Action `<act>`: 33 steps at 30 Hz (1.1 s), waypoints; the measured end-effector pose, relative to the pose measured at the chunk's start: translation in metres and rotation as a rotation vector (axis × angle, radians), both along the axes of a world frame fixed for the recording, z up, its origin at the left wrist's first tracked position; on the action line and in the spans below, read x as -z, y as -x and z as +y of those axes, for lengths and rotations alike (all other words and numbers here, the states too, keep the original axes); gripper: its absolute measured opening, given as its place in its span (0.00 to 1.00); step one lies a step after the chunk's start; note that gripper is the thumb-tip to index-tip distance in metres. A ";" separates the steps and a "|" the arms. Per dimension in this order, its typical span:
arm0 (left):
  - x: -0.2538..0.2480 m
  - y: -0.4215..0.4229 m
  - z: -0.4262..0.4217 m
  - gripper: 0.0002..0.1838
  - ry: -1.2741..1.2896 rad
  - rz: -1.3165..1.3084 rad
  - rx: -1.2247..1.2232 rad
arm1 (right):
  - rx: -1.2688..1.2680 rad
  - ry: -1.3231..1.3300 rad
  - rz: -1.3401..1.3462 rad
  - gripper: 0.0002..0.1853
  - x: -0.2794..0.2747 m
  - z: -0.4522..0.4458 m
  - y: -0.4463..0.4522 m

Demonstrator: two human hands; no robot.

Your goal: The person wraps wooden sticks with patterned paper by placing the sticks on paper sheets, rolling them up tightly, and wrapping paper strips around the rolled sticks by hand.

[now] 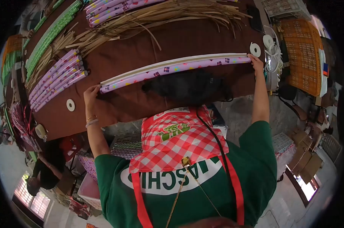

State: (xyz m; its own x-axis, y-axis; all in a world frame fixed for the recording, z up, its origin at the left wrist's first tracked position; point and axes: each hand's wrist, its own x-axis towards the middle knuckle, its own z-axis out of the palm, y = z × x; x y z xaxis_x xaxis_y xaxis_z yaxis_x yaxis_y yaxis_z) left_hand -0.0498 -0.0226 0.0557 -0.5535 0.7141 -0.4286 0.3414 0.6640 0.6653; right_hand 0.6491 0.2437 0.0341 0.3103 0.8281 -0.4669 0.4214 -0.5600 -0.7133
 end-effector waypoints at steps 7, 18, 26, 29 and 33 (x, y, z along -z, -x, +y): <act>0.017 0.012 -0.007 0.13 -0.038 0.000 0.025 | -0.010 0.069 -0.046 0.17 0.057 0.022 -0.060; 0.010 0.003 -0.003 0.15 0.024 0.083 -0.025 | -0.058 0.078 -0.027 0.20 0.066 0.030 -0.065; 0.010 0.002 -0.001 0.14 0.041 0.113 -0.015 | -0.084 0.042 -0.069 0.19 0.069 0.024 -0.068; 0.008 0.004 0.002 0.13 0.055 0.067 -0.028 | -0.088 0.040 -0.142 0.19 0.053 0.020 -0.054; 0.006 0.004 0.002 0.13 0.041 0.110 0.044 | 0.015 0.049 -0.102 0.14 0.015 0.006 -0.014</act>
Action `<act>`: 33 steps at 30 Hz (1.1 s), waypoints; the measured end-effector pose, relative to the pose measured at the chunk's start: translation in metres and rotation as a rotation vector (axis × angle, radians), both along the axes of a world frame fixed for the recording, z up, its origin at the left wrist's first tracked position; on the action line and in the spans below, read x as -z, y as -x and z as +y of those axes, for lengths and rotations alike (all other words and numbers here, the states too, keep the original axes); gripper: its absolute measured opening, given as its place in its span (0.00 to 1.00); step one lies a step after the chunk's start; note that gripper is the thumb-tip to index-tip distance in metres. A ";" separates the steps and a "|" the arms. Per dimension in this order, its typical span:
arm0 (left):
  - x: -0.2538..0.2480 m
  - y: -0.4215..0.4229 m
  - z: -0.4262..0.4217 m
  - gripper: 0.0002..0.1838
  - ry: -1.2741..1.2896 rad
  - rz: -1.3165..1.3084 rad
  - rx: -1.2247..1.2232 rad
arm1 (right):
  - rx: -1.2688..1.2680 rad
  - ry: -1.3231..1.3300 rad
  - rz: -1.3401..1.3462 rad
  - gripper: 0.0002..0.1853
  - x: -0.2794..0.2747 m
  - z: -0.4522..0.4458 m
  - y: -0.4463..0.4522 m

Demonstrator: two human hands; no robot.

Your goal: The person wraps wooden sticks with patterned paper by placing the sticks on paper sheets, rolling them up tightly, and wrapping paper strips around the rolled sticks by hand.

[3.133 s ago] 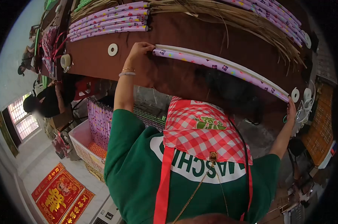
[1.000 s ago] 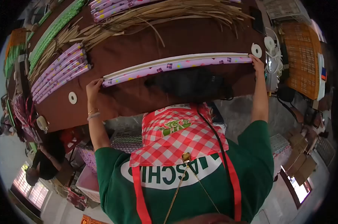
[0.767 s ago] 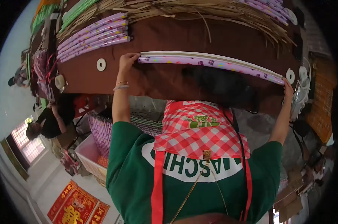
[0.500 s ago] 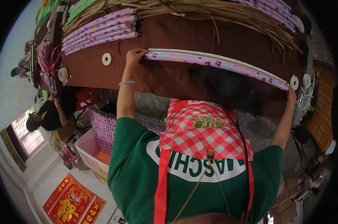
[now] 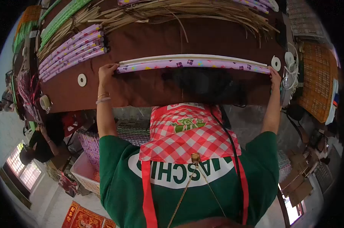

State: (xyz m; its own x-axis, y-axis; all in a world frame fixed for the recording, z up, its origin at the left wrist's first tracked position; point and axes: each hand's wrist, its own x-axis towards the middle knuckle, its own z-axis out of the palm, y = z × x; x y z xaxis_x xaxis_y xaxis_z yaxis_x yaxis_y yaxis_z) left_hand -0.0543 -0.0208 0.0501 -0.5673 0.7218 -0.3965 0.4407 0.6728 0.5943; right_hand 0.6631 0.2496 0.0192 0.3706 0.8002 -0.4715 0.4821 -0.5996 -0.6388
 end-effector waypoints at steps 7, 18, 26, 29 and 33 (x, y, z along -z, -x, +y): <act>0.012 0.005 -0.007 0.13 -0.080 -0.077 -0.040 | -0.005 -0.022 -0.004 0.16 -0.003 -0.002 0.004; -0.003 -0.006 -0.001 0.13 -0.068 -0.033 -0.017 | -0.003 -0.007 0.007 0.19 0.008 0.001 -0.005; 0.005 0.001 -0.002 0.13 -0.002 0.028 0.018 | 0.032 -0.084 0.012 0.12 -0.006 -0.006 0.012; 0.005 0.001 -0.003 0.13 0.000 0.007 0.003 | 0.006 -0.148 0.103 0.12 0.008 -0.005 0.004; -0.002 -0.004 -0.002 0.13 -0.032 -0.036 -0.006 | 0.011 -0.180 0.111 0.11 0.014 -0.005 0.002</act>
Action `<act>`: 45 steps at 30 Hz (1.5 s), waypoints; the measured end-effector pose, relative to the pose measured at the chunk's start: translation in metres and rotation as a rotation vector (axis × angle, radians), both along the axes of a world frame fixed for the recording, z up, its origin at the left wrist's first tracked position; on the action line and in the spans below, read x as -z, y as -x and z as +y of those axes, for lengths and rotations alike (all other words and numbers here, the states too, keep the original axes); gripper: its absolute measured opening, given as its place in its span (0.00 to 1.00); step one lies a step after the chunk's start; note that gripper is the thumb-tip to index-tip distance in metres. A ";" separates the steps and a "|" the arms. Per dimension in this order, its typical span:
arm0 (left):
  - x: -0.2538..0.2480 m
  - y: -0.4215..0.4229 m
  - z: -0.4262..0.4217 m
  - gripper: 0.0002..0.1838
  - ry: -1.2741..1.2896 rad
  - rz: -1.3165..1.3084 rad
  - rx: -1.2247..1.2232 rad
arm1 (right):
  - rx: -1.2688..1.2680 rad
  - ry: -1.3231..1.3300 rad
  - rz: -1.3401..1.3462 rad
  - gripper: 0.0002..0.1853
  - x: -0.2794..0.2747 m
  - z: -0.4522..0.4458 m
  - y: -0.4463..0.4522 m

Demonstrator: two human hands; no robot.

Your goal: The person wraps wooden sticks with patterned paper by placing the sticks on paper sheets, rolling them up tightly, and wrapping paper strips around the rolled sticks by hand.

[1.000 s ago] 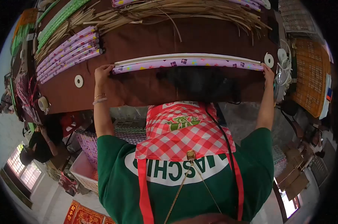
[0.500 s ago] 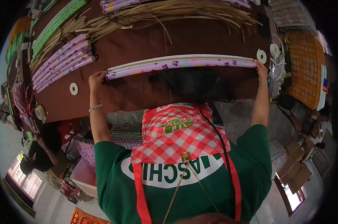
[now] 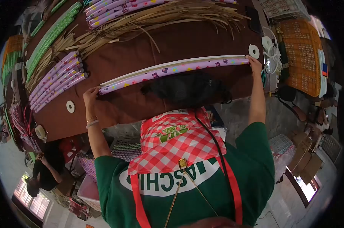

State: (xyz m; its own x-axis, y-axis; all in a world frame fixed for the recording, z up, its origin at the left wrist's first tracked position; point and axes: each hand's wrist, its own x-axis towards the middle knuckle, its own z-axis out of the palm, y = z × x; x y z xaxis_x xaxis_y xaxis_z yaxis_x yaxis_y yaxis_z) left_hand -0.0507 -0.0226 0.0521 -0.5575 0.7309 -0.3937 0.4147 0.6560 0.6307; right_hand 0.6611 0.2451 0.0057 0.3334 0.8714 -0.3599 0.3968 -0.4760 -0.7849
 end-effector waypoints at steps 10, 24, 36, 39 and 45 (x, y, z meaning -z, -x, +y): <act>-0.005 -0.005 0.001 0.11 -0.002 -0.007 -0.012 | -0.108 -0.045 -0.137 0.12 0.007 0.007 -0.007; 0.013 0.004 -0.004 0.13 -0.030 0.033 -0.017 | 0.015 0.054 0.009 0.10 -0.008 0.006 -0.022; 0.013 0.005 -0.004 0.15 -0.009 0.009 -0.072 | -1.087 -0.321 -0.295 0.06 -0.115 -0.047 0.233; 0.018 0.004 -0.007 0.14 -0.096 -0.038 -0.090 | -1.312 -0.413 -0.327 0.04 -0.087 -0.048 0.276; 0.008 -0.003 -0.004 0.13 -0.070 -0.010 -0.095 | -1.576 -0.266 -0.470 0.04 -0.067 -0.040 0.317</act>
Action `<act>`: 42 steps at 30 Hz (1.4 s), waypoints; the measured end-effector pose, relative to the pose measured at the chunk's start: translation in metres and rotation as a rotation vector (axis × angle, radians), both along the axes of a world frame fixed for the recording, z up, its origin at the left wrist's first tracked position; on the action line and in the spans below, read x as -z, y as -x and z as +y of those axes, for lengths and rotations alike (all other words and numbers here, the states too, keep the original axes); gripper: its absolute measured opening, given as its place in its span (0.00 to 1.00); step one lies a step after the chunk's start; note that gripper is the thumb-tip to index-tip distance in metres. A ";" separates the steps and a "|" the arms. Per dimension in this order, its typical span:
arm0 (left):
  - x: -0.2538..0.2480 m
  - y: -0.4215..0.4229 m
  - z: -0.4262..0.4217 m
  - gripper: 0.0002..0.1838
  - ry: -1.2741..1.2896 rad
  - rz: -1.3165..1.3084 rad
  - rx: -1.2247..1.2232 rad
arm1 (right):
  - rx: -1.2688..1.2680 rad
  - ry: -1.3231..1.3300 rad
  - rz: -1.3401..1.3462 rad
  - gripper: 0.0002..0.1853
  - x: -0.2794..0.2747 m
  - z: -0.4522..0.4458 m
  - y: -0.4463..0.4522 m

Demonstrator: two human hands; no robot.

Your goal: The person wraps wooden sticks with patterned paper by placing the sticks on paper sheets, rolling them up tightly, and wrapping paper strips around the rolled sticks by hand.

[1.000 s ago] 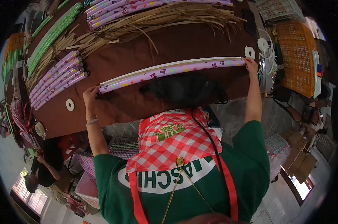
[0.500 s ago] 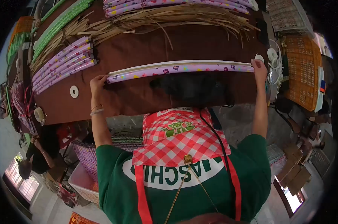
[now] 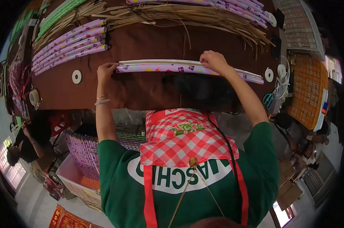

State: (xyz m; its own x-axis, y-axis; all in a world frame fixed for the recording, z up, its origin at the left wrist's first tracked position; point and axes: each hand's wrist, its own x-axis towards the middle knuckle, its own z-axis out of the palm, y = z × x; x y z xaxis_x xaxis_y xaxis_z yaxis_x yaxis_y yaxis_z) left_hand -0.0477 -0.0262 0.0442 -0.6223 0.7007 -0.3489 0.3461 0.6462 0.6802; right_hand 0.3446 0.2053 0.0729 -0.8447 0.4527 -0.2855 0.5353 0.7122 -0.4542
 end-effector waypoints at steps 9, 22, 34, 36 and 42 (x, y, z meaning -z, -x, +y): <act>0.008 0.004 -0.002 0.14 0.031 0.024 0.005 | -0.058 -0.002 -0.104 0.07 0.002 0.000 0.010; 0.007 0.005 -0.001 0.14 0.037 0.062 0.038 | -0.010 0.000 -0.091 0.07 0.000 -0.005 0.012; 0.004 0.004 -0.001 0.13 0.060 0.036 0.012 | -0.041 0.058 -0.127 0.07 0.006 0.000 0.016; 0.004 0.003 -0.001 0.13 0.087 0.020 -0.025 | -0.040 0.065 -0.138 0.07 0.006 -0.001 0.017; 0.004 0.004 -0.002 0.13 0.079 0.044 0.001 | -0.050 0.057 -0.188 0.07 0.006 -0.001 0.018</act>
